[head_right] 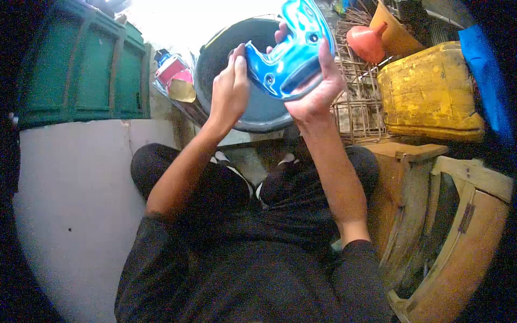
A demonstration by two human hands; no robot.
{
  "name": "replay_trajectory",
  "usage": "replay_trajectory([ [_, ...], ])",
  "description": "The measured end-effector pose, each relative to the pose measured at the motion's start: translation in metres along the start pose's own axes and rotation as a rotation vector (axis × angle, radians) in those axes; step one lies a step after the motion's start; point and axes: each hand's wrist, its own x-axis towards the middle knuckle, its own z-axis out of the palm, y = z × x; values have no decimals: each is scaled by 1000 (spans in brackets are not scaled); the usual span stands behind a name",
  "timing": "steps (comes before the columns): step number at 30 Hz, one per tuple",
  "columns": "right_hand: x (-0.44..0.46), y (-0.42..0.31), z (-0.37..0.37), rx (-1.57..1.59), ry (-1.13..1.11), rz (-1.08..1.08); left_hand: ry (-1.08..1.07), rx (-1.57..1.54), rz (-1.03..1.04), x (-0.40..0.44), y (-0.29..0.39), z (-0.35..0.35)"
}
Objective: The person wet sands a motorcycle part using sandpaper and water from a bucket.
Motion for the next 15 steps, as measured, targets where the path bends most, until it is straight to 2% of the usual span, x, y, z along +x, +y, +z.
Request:
replay_trajectory([
  [1, 4, 2, 2, -23, -13, -2, 29, 26, -14, 5, 1, 2],
  [4, 4, -4, 1, 6, -2, -37, 115, 57, 263, -22, -1, 13],
  [5, 2, -3, 0, -8, -2, -51, 108, 57, 260, -13, -9, 14],
  [7, 1, 3, 5, -63, -26, -33, -30, -54, -22, 9, 1, -4],
  [8, 4, 4, 5, -23, -26, -22, -6, -42, -56, 2, 2, 5],
  [9, 4, -2, 5, 7, -30, -20, 88, -27, 87, -15, -3, 17],
  [11, 1, -6, -2, 13, 1, -27, 43, 98, 159, -22, -3, 16],
  [13, 1, 1, 2, -4, 14, -20, -39, -76, -67, 8, -1, 5],
  [14, 2, 3, 5, -23, 14, -25, -36, -21, -117, 9, 0, 9],
  [15, 4, 0, 5, -21, 3, -28, 20, -78, -14, -4, 1, 15],
])
